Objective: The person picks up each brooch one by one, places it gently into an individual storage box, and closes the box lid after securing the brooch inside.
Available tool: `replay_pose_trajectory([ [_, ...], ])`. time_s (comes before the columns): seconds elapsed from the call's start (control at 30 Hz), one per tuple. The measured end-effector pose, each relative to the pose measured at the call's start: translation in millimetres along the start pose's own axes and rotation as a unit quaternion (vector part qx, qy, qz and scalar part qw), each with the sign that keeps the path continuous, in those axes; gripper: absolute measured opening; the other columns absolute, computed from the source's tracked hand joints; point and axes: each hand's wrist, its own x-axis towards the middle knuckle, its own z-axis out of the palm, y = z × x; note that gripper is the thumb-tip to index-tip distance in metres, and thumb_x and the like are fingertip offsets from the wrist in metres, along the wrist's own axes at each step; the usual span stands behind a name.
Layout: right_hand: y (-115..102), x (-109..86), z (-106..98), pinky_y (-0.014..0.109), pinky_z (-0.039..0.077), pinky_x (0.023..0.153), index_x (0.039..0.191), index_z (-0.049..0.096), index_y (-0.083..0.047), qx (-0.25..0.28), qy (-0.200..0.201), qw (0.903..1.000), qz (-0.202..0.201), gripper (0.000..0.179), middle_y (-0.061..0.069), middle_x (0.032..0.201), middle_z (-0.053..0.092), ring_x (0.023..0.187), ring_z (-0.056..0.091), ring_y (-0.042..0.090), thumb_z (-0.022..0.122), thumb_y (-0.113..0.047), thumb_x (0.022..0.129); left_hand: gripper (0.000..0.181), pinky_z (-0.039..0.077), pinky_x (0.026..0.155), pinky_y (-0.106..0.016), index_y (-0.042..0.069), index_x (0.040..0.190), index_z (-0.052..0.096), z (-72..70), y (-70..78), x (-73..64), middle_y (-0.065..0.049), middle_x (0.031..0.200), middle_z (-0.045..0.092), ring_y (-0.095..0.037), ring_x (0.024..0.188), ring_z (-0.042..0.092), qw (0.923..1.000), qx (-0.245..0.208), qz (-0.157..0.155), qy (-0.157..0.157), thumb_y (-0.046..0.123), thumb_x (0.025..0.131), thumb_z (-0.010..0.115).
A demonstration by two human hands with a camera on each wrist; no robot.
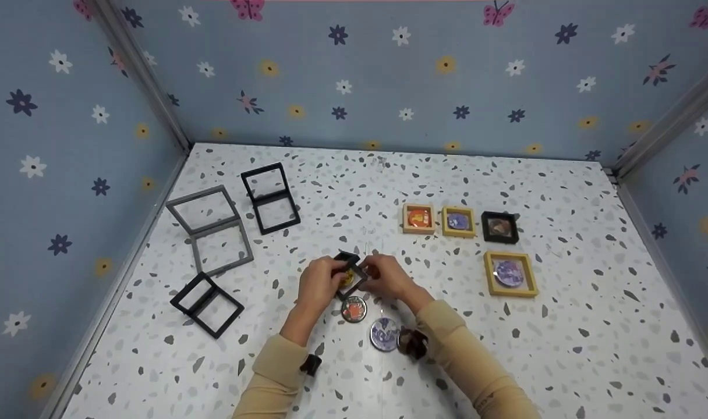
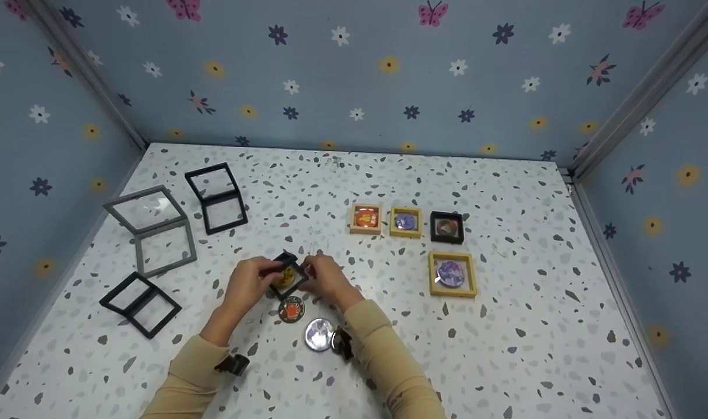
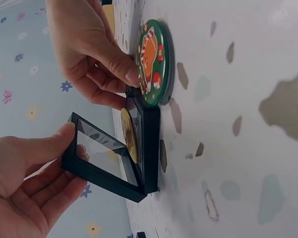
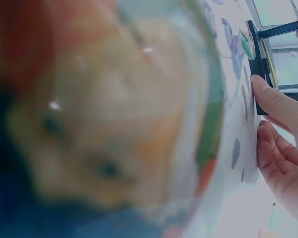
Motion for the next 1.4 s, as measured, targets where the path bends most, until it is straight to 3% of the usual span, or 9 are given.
replay_pose_trajectory([
  [0.2, -1, -0.4, 0, 0.024, 0.042, 0.052, 0.086, 0.062, -0.004, 0.003, 0.001, 1.0000, -0.003, 0.023, 0.004, 0.068, 0.057, 0.058, 0.049, 0.011, 0.075, -0.010, 0.068, 0.018, 0.047, 0.064, -0.036, 0.008, 0.090, 0.071, 6.2, 1.0, -3.7, -0.008, 0.082, 0.064, -0.023, 0.075, 0.059, 0.9991, 0.030, 0.029, 0.008, 0.006, 0.073, 0.070],
  [0.7, -1, -0.7, 0, 0.024, 0.040, 0.052, 0.084, 0.061, -0.006, -0.003, 0.008, 0.9999, -0.012, 0.021, 0.005, 0.067, 0.056, 0.059, 0.050, 0.016, 0.075, -0.009, 0.068, 0.007, 0.048, 0.064, -0.039, 0.009, 0.078, 0.070, 20.1, 4.6, -10.2, -0.009, 0.081, 0.065, -0.026, 0.075, 0.062, 0.9957, 0.080, 0.047, -0.003, 0.005, 0.072, 0.070],
  [0.93, -1, -0.7, 0, 0.023, 0.041, 0.050, 0.087, 0.062, -0.007, 0.011, 0.002, 0.9999, -0.003, 0.022, 0.001, 0.065, 0.055, 0.055, 0.047, 0.009, 0.074, -0.010, 0.069, 0.006, 0.046, 0.058, -0.037, 0.008, 0.073, 0.070, 26.2, 4.9, -10.2, -0.007, 0.074, 0.064, -0.024, 0.068, 0.061, 0.9910, 0.121, 0.054, -0.020, 0.004, 0.069, 0.071],
  [1.1, -1, -0.5, 1, 0.023, 0.041, 0.051, 0.086, 0.062, -0.006, 0.006, 0.004, 0.9999, -0.012, 0.021, 0.001, 0.065, 0.056, 0.056, 0.048, 0.009, 0.074, -0.010, 0.070, 0.005, 0.046, 0.057, -0.036, 0.008, 0.066, 0.067, 30.7, 2.7, -9.4, -0.006, 0.069, 0.062, -0.023, 0.065, 0.060, 0.9881, 0.135, 0.072, -0.008, 0.005, 0.068, 0.071],
  [1.27, -3, -1.0, 0, 0.024, 0.041, 0.050, 0.085, 0.061, -0.005, 0.002, 0.003, 0.9999, -0.010, 0.021, 0.003, 0.067, 0.056, 0.057, 0.048, 0.011, 0.074, -0.008, 0.069, 0.011, 0.045, 0.055, -0.036, 0.009, 0.061, 0.064, 34.1, 4.1, -9.2, -0.007, 0.068, 0.061, -0.023, 0.062, 0.059, 0.9864, 0.149, 0.071, -0.003, 0.005, 0.070, 0.067],
  [1.4, -3, -0.7, 1, 0.024, 0.041, 0.051, 0.086, 0.061, -0.005, -0.002, 0.002, 1.0000, -0.008, 0.022, 0.004, 0.067, 0.056, 0.058, 0.048, 0.011, 0.074, -0.009, 0.069, 0.014, 0.045, 0.052, -0.037, 0.007, 0.059, 0.060, 35.8, 7.0, -10.2, -0.010, 0.067, 0.060, -0.026, 0.060, 0.059, 0.9797, 0.186, 0.076, -0.001, 0.003, 0.072, 0.062],
])
